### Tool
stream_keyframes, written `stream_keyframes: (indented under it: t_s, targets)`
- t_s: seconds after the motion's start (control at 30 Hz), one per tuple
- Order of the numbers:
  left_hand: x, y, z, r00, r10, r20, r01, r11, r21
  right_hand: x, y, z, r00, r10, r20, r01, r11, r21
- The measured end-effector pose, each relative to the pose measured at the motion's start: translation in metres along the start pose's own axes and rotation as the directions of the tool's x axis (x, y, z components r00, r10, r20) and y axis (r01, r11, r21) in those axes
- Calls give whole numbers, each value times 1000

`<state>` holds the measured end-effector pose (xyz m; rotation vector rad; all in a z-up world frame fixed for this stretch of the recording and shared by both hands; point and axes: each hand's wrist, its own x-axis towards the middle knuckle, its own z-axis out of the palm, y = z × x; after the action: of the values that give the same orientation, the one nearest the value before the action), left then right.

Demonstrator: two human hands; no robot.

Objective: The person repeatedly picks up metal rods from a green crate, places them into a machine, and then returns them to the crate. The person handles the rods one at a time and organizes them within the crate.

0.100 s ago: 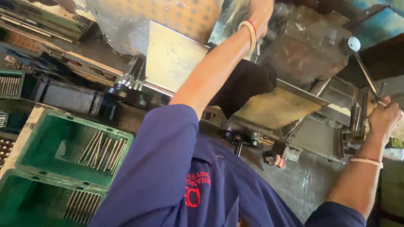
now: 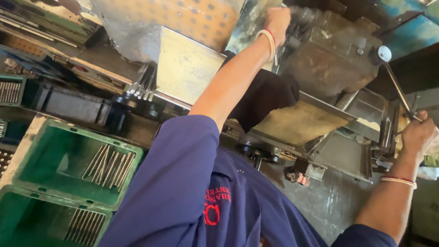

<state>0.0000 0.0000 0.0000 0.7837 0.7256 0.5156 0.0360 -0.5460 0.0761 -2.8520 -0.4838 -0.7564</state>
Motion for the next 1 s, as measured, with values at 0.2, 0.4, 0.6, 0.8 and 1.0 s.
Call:
stream_keyframes:
  t_s: [0.2, 0.4, 0.6, 0.8, 1.0]
  targets:
    - [43, -34, -3, 1000, 6, 21, -5, 1000, -27, 12, 5, 12, 950, 224, 219, -275, 931, 240]
    - [43, -30, -1, 996, -33, -79, 35, 999, 20, 14, 3, 15, 966, 161, 200, -205, 952, 226]
    - [90, -21, 12, 974, -2, -225, -62, 959, -276, 17, 5, 17, 969, 163, 186, -193, 970, 151]
    - [120, -18, 0, 966, -77, -247, 12, 967, -253, 20, 10, 24, 983, 82, 163, -85, 996, 11]
    - [117, 1, -5, 962, -59, -266, 107, 980, 168, 25, 17, 40, 993, 69, 94, -73, 997, 33]
